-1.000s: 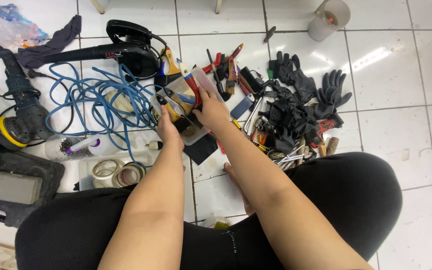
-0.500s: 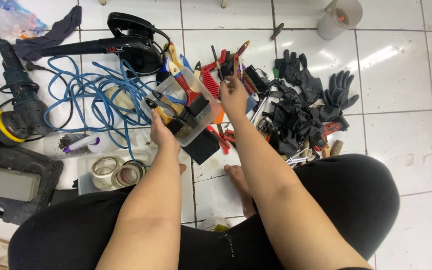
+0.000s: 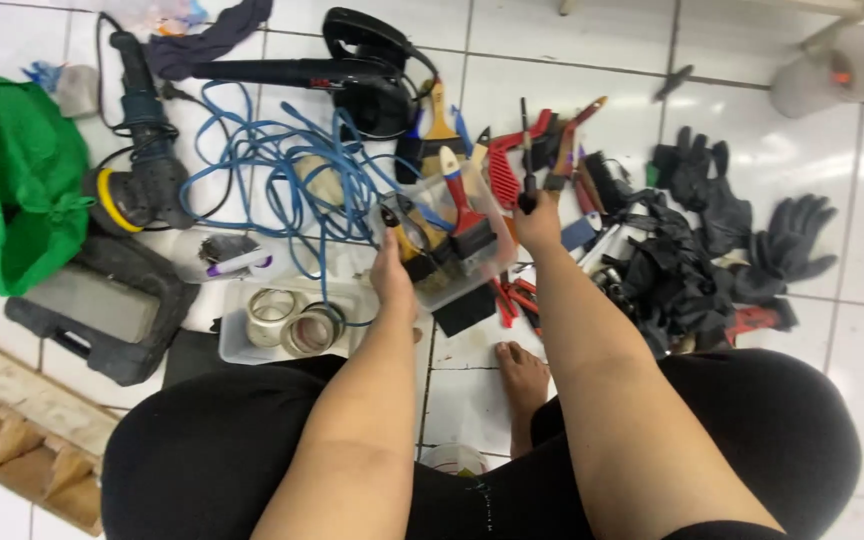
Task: The person sits on the floor and organizes various tools and brushes into a clear plastic container. They pick up brushes, sanding blocks, and other small items from the floor and place them inside the container.
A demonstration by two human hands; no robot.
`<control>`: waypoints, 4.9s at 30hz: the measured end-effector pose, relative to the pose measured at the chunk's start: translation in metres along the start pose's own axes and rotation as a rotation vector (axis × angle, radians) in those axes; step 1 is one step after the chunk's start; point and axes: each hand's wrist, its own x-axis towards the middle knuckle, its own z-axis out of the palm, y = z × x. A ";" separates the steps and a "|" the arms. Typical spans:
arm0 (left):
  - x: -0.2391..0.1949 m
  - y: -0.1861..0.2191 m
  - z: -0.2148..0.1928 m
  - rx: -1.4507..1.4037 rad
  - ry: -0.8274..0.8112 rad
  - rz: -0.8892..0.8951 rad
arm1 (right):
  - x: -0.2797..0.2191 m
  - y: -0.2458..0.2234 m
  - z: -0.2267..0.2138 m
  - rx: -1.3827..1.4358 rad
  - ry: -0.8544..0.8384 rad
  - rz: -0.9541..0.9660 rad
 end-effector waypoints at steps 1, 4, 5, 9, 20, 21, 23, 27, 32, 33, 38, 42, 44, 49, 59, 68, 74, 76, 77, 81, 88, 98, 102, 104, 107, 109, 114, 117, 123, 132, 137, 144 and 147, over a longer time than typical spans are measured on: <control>0.001 0.006 -0.001 0.000 0.012 0.004 | 0.004 -0.001 0.006 0.004 -0.011 -0.005; 0.001 0.014 0.000 0.052 -0.023 -0.043 | -0.005 -0.019 -0.002 -0.070 0.027 0.068; 0.003 0.015 0.001 0.041 -0.016 -0.058 | -0.023 -0.040 -0.015 -0.030 0.010 0.120; 0.012 0.013 0.001 0.024 -0.019 -0.095 | -0.039 -0.066 -0.033 -0.047 -0.016 0.192; 0.012 0.008 0.002 0.072 -0.085 -0.091 | -0.069 -0.086 -0.078 0.120 0.094 0.223; 0.009 0.011 0.002 0.062 -0.097 -0.088 | -0.082 -0.103 -0.094 0.123 0.094 0.205; -0.006 0.021 0.001 0.042 -0.116 -0.076 | -0.082 -0.112 -0.109 0.162 0.108 0.127; -0.036 0.048 0.002 0.008 -0.132 -0.059 | -0.103 -0.148 -0.147 0.140 0.018 -0.188; -0.086 0.104 0.003 -0.029 -0.231 0.016 | -0.133 -0.181 -0.169 -0.098 -0.151 -0.433; -0.099 0.116 0.001 -0.015 -0.258 0.052 | -0.146 -0.192 -0.171 -0.100 -0.180 -0.462; -0.112 0.135 -0.005 0.028 -0.312 0.106 | -0.183 -0.210 -0.166 -0.105 -0.168 -0.586; -0.139 0.146 -0.027 -0.012 -0.347 0.121 | -0.192 -0.214 -0.156 -0.147 -0.173 -0.625; -0.134 0.139 -0.027 -0.068 -0.329 0.110 | -0.187 -0.209 -0.149 -0.151 -0.143 -0.656; -0.107 0.122 -0.032 -0.144 -0.294 0.075 | -0.181 -0.211 -0.144 -0.040 -0.052 -0.668; -0.040 0.091 -0.038 -0.390 -0.009 0.078 | -0.099 -0.137 -0.088 0.154 0.138 -0.324; -0.037 0.087 -0.023 -0.393 0.049 0.040 | -0.046 -0.058 -0.025 -0.408 -0.270 -0.132; 0.007 0.067 -0.022 -0.409 0.147 0.066 | -0.047 -0.071 0.009 -0.505 -0.364 -0.112; -0.007 0.080 -0.025 -0.408 0.171 0.063 | -0.063 -0.091 0.005 -0.521 -0.390 -0.107; -0.022 0.091 -0.027 -0.388 0.169 0.021 | -0.075 -0.105 0.000 -0.524 -0.388 -0.056; -0.026 0.105 -0.023 -0.328 0.161 -0.035 | -0.091 -0.131 -0.013 -0.538 -0.364 0.019; -0.023 0.103 -0.024 -0.350 0.154 -0.025 | -0.066 -0.110 -0.001 -0.544 -0.344 0.003; -0.023 0.079 -0.031 -0.266 0.095 0.071 | -0.078 -0.167 -0.105 -0.097 0.039 -0.104; 0.001 0.053 -0.028 -0.183 0.063 0.084 | -0.084 -0.185 -0.149 -0.020 0.013 -0.328; -0.030 0.067 -0.025 -0.168 0.016 0.073 | -0.105 -0.188 -0.152 -0.030 -0.011 -0.426; -0.056 0.072 -0.017 -0.144 -0.066 0.061 | -0.143 -0.188 -0.145 -0.051 -0.087 -0.604; -0.073 0.080 -0.011 -0.137 -0.113 0.058 | -0.154 -0.188 -0.135 -0.064 -0.128 -0.681; -0.111 0.089 -0.013 -0.161 -0.203 0.022 | -0.158 -0.178 -0.115 -0.235 -0.084 -0.710; -0.104 0.090 -0.013 -0.170 -0.214 -0.027 | -0.153 -0.170 -0.118 -0.179 -0.040 -0.697; -0.093 0.090 -0.009 -0.117 -0.234 -0.063 | -0.136 -0.169 -0.137 0.024 0.092 -0.635; -0.062 0.086 0.000 -0.071 -0.269 -0.125 | -0.052 -0.089 -0.104 0.417 0.217 0.141; -0.033 0.070 0.011 -0.135 -0.223 -0.129 | 0.002 -0.019 -0.035 0.187 -0.023 0.161; -0.050 0.102 0.026 -0.246 -0.158 -0.144 | -0.004 -0.036 0.003 -0.238 -0.273 -0.070; -0.043 0.098 0.026 -0.258 -0.137 -0.153 | 0.000 -0.044 0.024 -0.115 -0.339 -0.039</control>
